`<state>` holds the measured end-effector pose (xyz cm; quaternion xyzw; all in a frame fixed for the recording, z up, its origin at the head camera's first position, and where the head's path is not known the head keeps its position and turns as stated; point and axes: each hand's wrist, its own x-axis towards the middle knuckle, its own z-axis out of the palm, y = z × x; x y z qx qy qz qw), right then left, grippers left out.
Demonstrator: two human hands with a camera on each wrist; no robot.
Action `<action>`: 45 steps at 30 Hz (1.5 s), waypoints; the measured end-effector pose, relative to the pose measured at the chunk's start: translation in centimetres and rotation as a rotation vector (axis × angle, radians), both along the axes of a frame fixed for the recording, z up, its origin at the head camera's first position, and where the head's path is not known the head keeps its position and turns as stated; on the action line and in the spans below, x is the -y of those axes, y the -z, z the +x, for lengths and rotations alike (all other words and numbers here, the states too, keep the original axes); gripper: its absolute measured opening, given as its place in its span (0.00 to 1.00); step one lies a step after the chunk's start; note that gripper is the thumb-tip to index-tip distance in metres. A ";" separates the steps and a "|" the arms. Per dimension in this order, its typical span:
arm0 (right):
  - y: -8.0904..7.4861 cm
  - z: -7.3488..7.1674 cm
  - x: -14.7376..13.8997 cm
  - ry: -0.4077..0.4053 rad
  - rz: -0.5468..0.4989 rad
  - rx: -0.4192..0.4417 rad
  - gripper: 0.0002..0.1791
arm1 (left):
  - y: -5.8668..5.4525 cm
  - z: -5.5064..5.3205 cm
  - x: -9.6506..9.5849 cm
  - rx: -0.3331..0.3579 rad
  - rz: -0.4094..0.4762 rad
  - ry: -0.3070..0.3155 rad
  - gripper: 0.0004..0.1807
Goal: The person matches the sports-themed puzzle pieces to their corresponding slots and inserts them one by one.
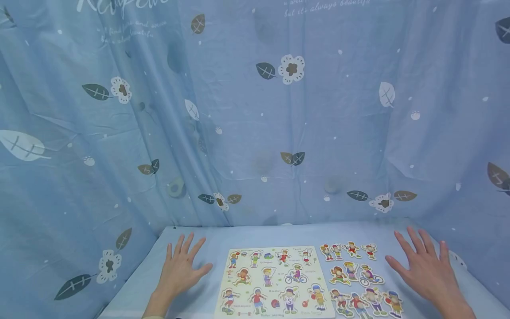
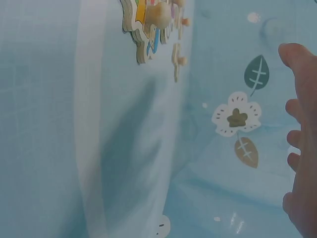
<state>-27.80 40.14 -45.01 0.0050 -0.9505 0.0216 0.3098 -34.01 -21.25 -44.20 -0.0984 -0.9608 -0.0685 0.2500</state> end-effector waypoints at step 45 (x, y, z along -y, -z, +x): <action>-1.9 -0.5 0.6 -0.095 -0.161 0.219 0.43 | 2.4 0.3 -1.8 0.777 0.117 0.345 0.61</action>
